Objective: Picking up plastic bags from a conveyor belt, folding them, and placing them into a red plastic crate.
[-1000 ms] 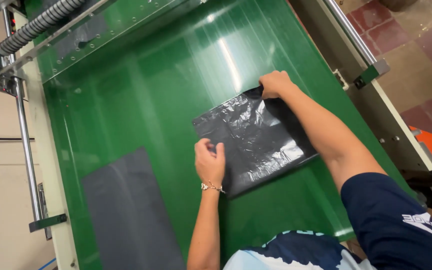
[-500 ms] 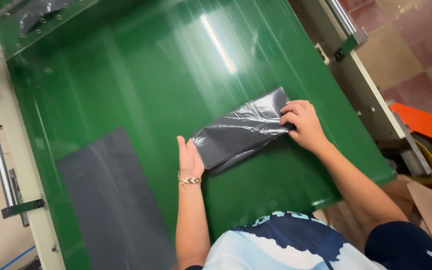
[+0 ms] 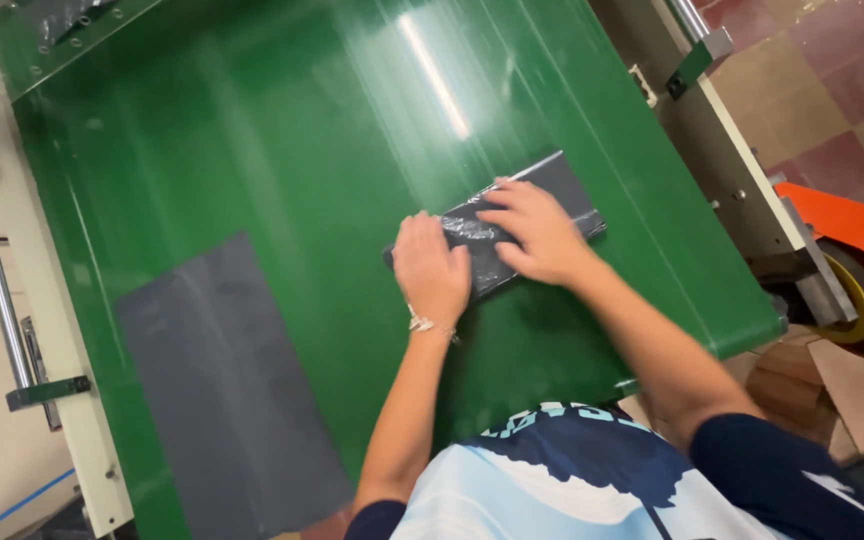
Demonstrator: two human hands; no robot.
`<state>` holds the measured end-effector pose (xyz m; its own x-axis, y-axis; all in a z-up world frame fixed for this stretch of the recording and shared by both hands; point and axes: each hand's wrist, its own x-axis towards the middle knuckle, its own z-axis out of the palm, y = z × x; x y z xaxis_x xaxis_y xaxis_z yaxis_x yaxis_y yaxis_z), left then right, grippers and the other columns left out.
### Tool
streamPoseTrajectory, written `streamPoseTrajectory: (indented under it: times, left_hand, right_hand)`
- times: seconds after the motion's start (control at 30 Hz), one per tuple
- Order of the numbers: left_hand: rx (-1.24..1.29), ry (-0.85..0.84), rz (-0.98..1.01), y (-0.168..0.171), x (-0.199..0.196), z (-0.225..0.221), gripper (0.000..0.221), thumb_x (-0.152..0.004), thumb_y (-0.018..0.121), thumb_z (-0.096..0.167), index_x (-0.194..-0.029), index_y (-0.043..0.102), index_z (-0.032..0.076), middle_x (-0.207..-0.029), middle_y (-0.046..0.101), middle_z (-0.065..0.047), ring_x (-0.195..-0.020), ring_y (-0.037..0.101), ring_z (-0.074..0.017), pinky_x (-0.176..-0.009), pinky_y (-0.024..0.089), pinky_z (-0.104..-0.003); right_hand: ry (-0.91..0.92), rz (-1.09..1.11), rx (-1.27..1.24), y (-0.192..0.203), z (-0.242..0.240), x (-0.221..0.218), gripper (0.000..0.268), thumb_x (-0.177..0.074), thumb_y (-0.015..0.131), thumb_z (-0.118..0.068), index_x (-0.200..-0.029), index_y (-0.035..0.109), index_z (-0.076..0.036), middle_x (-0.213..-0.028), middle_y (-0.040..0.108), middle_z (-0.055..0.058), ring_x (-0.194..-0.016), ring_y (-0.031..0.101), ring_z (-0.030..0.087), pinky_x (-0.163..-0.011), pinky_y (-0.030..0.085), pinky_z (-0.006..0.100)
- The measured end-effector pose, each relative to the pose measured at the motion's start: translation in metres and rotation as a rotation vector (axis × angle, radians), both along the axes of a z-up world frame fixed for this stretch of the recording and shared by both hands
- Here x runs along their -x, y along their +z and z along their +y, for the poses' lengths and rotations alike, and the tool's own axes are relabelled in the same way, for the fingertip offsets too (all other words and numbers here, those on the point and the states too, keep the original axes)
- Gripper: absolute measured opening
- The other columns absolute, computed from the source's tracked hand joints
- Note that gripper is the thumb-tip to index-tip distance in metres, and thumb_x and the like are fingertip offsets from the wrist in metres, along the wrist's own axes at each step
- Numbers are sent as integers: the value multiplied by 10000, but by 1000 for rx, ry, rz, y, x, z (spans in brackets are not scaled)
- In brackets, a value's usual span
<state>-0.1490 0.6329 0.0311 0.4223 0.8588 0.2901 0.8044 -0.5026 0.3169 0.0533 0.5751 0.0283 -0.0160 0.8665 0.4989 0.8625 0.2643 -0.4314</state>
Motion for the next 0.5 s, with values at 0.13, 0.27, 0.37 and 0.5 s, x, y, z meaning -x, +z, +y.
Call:
streamPoseTrajectory:
  times: [0.13,0.27,0.37,0.5]
  left_hand:
    - [188,-176,272,-6,-37,-20,722,-904,538,503,-1510,375,147,-1616,302,-99,-1543,85,-345,-1172,126,-671]
    - [175,-166,274,-9,-7,-15,922,-818,550,643,-1506,378,54,-1627,278,-152,-1534,137,-355,-1152,199,-679]
    - [220,-258,276,13,34,-12,971,-824,615,620,-1513,328,0,-1628,238,-207,-1522,148,-397,-1155,224,-672]
    - [-93,-488,234,-28,84,-9,706,-880,508,637,-1331,480,95,-1453,413,-121,-1356,374,-324,-988,396,-515]
  right_hand:
    - [-19,-13,14,-45,38,54,654,-962,473,-515,-1420,532,-53,-1475,513,188,-1430,411,350,-1185,278,481]
    - [-8,-167,58,-40,27,12,777,-924,533,-582,-1431,518,6,-1466,513,241,-1427,409,384,-1203,232,515]
    - [-151,-322,121,-37,21,-29,830,-860,639,-580,-1440,523,2,-1500,489,226,-1453,375,381,-1211,231,520]
    - [-164,-356,138,-25,8,-29,715,-828,641,-393,-1399,513,18,-1450,505,240,-1407,419,399,-1190,283,517]
